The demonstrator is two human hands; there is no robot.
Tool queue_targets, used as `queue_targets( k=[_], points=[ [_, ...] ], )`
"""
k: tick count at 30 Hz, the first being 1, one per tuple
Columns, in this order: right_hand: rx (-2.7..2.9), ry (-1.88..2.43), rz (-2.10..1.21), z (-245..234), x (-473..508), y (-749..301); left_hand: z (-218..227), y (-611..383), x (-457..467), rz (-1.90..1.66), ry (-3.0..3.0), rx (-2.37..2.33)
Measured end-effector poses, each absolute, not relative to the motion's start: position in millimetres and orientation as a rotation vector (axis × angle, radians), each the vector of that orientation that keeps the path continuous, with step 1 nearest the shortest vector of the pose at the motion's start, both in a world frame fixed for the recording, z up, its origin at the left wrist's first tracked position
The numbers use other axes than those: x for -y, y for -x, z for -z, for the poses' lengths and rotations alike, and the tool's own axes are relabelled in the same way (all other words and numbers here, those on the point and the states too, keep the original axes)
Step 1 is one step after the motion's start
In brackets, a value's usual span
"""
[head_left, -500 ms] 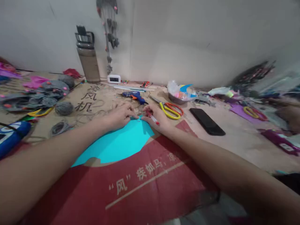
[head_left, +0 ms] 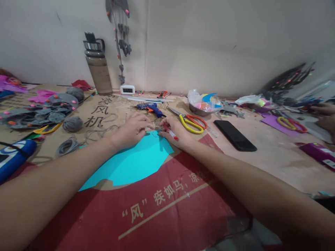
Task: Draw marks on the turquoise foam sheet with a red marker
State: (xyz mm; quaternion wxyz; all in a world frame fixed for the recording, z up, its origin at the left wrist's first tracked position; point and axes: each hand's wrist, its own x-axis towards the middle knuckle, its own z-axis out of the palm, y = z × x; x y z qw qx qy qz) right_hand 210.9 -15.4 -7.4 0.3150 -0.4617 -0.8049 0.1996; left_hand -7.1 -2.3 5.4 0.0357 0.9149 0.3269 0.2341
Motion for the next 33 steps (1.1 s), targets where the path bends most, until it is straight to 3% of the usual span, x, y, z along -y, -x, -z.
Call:
queue_targets(
  k=[18,27,33],
  points=[
    [2.041,1.142,-0.529,16.5,11.0,-213.7,0.5,0.9,-0.6,-0.552,-2.897,-0.778],
    [1.637,1.068,-0.93,4.4,23.7,-206.7,-2.2,1.6,-0.2,-0.469,-2.876,-0.808],
    [1.69,1.166,-0.945,-1.2,27.5,-207.9,-4.6,0.9,3.3,-0.468,-2.847,-0.887]
  ],
)
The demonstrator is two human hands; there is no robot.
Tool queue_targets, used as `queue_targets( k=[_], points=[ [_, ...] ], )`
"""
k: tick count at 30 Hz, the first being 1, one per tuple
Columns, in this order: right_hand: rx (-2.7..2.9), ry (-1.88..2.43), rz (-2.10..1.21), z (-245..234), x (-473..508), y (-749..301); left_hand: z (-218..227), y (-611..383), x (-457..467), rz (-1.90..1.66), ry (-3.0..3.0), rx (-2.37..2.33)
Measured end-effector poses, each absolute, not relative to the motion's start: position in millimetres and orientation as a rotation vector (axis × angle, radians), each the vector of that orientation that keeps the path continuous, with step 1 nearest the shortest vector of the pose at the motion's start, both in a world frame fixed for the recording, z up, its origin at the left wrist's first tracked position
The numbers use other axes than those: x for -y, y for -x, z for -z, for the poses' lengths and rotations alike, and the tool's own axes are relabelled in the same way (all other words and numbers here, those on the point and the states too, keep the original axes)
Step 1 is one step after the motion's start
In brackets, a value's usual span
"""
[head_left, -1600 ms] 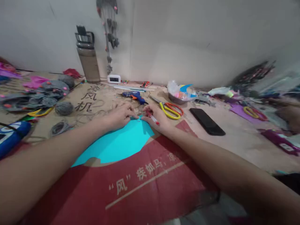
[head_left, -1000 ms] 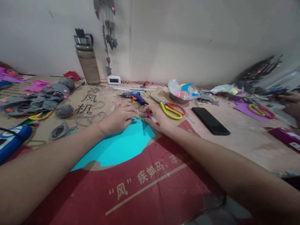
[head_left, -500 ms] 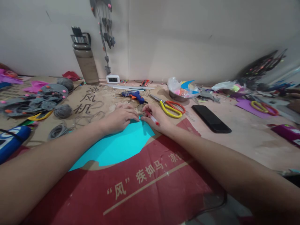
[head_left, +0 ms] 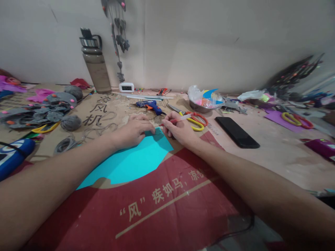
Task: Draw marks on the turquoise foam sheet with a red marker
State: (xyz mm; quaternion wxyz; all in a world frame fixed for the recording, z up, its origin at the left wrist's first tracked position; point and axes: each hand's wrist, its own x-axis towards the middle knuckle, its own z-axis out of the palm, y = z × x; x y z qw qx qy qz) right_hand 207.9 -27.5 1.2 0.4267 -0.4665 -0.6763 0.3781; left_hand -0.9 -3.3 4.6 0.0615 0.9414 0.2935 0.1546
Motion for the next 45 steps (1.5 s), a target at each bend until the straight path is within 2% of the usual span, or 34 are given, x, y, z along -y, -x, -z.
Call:
queue_targets(
  k=[15,45],
  points=[
    [2.011,1.124,-0.73,0.5,30.6,-209.9,-2.5,1.8,0.4,-0.485,-2.839,-0.867],
    [2.074,1.137,-0.595,1.6,29.7,-209.4,-0.6,0.8,-0.6,-0.519,-2.814,-0.884]
  ],
)
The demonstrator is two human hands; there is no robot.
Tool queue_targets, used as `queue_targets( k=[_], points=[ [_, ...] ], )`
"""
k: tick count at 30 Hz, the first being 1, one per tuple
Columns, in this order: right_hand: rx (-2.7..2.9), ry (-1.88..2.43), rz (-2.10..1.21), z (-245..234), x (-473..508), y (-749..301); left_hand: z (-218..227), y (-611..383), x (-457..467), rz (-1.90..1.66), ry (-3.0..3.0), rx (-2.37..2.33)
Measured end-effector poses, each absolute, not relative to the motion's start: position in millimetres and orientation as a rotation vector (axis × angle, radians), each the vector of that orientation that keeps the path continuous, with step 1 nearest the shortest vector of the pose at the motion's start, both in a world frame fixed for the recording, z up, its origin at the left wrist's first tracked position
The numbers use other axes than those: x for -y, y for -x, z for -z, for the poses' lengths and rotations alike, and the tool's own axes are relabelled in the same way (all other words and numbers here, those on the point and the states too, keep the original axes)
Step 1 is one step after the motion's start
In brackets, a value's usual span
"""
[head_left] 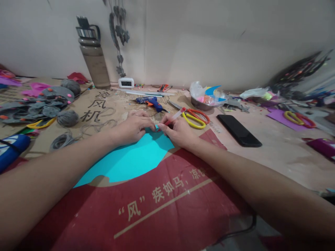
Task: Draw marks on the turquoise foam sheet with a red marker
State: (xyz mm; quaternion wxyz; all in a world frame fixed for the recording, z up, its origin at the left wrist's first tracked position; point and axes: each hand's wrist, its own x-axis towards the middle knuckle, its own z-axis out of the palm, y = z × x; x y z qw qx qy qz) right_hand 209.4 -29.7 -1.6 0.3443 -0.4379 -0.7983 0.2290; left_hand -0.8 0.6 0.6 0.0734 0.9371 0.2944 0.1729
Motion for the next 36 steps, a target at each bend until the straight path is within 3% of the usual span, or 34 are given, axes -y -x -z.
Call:
queue_targets(
  k=[36],
  points=[
    [2.048,1.253,-0.517,-1.8,28.4,-208.8,-3.4,0.5,2.1,-0.446,-2.923,-0.83]
  ],
)
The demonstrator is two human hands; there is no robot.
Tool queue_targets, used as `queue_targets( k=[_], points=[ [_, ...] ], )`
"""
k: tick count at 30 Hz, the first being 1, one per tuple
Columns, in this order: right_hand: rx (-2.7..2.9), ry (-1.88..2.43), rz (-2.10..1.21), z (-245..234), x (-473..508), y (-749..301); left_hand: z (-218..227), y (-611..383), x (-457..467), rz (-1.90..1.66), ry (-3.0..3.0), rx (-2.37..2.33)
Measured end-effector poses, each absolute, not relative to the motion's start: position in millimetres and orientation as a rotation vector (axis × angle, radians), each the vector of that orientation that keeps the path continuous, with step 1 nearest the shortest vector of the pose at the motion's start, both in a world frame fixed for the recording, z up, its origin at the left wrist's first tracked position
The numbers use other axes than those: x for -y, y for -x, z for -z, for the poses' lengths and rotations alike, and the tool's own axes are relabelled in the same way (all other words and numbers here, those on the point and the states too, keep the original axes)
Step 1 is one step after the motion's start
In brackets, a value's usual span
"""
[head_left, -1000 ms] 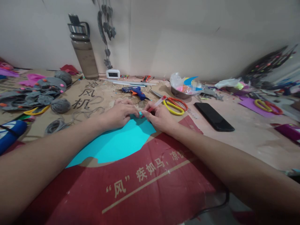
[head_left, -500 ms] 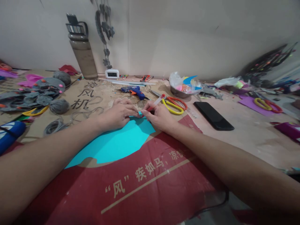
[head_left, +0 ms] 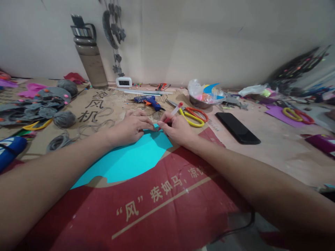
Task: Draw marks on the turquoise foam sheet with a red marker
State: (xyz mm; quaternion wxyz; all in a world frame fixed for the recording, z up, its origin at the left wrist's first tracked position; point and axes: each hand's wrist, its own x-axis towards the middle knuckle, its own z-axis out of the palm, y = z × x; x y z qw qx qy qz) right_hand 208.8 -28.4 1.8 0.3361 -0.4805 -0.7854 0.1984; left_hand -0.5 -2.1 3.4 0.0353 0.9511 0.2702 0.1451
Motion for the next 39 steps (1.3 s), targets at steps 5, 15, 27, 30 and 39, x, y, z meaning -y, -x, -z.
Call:
queue_targets(
  k=[5,15,27,30,39],
  points=[
    [2.047,1.303,-0.487,-1.4,26.9,-209.1,-4.9,-0.3,4.0,-0.431,-2.924,-0.857],
    [2.02,1.331,-0.461,-0.4,27.2,-209.0,-4.1,1.3,1.7,-0.409,-2.93,-0.847],
    [2.018,1.351,-0.451,0.2,24.7,-208.8,-8.3,0.1,7.2,-0.41,-2.952,-0.856],
    [2.02,1.36,-0.443,0.2,24.3,-208.9,-9.3,0.0,9.4,-0.414,-2.967,-0.858],
    [2.024,1.361,-0.419,-1.9,25.1,-208.1,-10.7,-1.6,10.9,-0.359,-2.957,-0.875]
  ],
)
